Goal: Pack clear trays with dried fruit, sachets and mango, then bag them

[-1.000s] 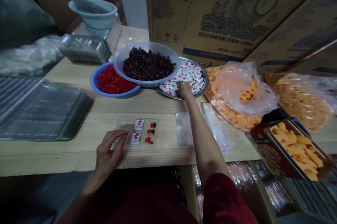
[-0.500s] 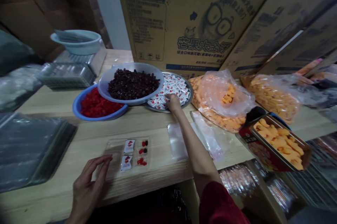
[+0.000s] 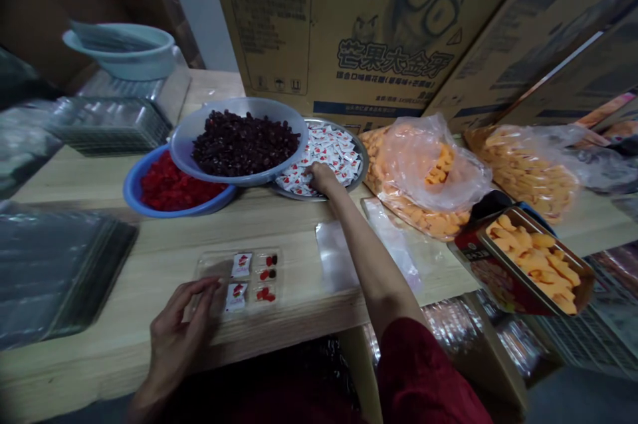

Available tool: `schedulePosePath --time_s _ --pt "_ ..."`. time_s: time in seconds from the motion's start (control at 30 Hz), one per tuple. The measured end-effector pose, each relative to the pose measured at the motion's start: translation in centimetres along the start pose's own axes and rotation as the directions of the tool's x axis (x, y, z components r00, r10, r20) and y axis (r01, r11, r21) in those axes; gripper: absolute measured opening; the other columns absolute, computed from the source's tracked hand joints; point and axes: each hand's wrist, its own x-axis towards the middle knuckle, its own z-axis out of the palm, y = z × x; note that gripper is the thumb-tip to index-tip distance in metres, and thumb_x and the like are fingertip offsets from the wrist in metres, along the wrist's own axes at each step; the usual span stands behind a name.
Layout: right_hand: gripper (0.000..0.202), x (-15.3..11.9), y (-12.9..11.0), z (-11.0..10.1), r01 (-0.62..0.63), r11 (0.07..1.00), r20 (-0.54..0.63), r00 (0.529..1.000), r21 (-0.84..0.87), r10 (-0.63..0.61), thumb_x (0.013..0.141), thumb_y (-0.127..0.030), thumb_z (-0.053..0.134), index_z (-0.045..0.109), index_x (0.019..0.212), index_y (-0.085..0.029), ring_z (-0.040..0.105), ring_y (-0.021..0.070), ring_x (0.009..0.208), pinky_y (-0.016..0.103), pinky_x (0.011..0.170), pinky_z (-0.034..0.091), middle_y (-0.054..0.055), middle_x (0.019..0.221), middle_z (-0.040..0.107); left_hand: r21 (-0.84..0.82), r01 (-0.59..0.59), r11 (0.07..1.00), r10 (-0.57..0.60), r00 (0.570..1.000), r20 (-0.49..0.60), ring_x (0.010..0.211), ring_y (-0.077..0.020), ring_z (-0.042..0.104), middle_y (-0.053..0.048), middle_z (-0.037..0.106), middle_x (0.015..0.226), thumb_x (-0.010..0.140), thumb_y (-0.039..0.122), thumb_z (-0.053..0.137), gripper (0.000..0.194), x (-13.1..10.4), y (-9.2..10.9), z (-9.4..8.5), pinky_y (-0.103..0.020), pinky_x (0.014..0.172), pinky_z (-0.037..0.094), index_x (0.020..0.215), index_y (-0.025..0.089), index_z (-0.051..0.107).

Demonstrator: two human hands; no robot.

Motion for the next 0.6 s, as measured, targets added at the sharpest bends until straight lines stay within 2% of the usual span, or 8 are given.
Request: schedulePosePath --time_s 0.17,0.23,0.3,0.37,0.4,0.5,0.53,0.6 --pt "0.050 -2.3 -0.6 -1.2 0.056 0.998 -0.002 0.998 0.013 -0.056 0.075 -0.008 0.076 0.073 0.124 -0.019 0.064 0.0244 0.121 0.034 0.108 0.048 0.012 0.132 0.069 0.022 -0.020 1.000 0.020 1.000 -0.010 0.100 -0.0215 0.069 -0.005 0.072 0.107 0.096 0.028 0.061 0.017 -0.4 0.2 -0.7 -0.034 0.090 0.055 0.110 0.024 0.070" --pt "0.047 -4.2 0.1 -2.5 0.108 0.993 -0.099 0.990 0.050 -0.103 0.080 -0.011 0.072 0.071 0.127 -0.020 0.061 0.0235 0.127 0.035 0.112 0.045 0.011 0.138 0.065 0.029 -0.008 1.000 0.008 1.000 -0.016 0.099 -0.0212 0.069 -0.005 0.072 0.107 0.096 0.028 0.061 0.017 -0.5 0.1 -1.1 -0.034 0.088 0.055 0.109 0.024 0.070" --pt "0.037 -6.3 1.8 -4.6 0.147 0.983 -0.307 0.946 0.113 -0.106 0.087 -0.013 0.065 0.072 0.122 -0.019 0.062 0.0228 0.125 0.038 0.111 0.046 0.011 0.133 0.068 0.032 -0.003 0.999 0.004 1.000 -0.020 0.098 -0.0208 0.069 -0.004 0.072 0.105 0.097 0.029 0.060 0.016 -0.6 0.0 -1.6 -0.033 0.087 0.056 0.108 0.024 0.070" --pt "0.030 -8.6 4.6 -7.4 0.100 0.979 -0.562 0.827 0.179 0.018 0.092 -0.018 0.059 0.072 0.119 -0.018 0.068 0.0213 0.113 0.036 0.102 0.052 0.010 0.122 0.073 0.037 -0.010 0.999 0.011 1.000 -0.027 0.097 -0.0208 0.069 -0.004 0.072 0.104 0.097 0.029 0.060 0.016 -0.7 0.1 -2.1 -0.033 0.085 0.056 0.108 0.024 0.071" --pt "0.029 -9.9 6.3 -9.1 0.028 0.978 -0.674 0.728 0.209 0.123 0.094 -0.020 0.056 0.070 0.119 -0.018 0.070 0.0203 0.106 0.035 0.095 0.054 0.010 0.119 0.074 0.039 -0.012 0.999 0.013 0.999 -0.033 0.097 -0.0210 0.069 -0.005 0.072 0.104 0.096 0.030 0.061 0.017 -0.8 0.1 -2.3 -0.032 0.083 0.056 0.108 0.023 0.071" --pt "0.028 -13.8 11.2 -13.7 -0.272 0.915 -0.865 0.328 0.298 0.379 0.098 -0.017 0.047 0.069 0.115 -0.017 0.069 0.0198 0.102 0.033 0.090 0.054 0.014 0.114 0.073 0.043 -0.002 0.999 0.005 0.998 -0.061 0.098 -0.0211 0.068 -0.005 0.072 0.105 0.096 0.030 0.062 0.017 -0.9 0.5 -2.6 -0.030 0.076 0.056 0.108 0.023 0.071" --pt "0.028 -14.9 12.4 -14.8 -0.321 0.888 -0.862 0.281 0.330 0.422 0.098 -0.014 0.045 0.069 0.111 -0.015 0.068 0.0219 0.103 0.036 0.092 0.053 0.019 0.113 0.072 0.037 0.004 0.999 -0.001 0.998 -0.067 0.098 -0.0207 0.068 -0.005 0.072 0.105 0.096 0.029 0.062 0.017 -1.0 0.7 -2.6 -0.030 0.077 0.056 0.108 0.023 0.071" --pt "0.019 -16.4 13.9 -15.8 -0.350 0.868 -0.818 0.336 0.352 0.467 0.099 -0.017 0.052 0.070 0.104 -0.015 0.068 0.0228 0.099 0.038 0.091 0.054 0.019 0.110 0.071 0.020 0.011 1.000 -0.010 0.998 -0.063 0.096 -0.0197 0.069 -0.005 0.072 0.103 0.096 0.027 0.061 0.015 -1.2 1.3 -2.3 -0.030 0.082 0.055 0.107 0.022 0.071"
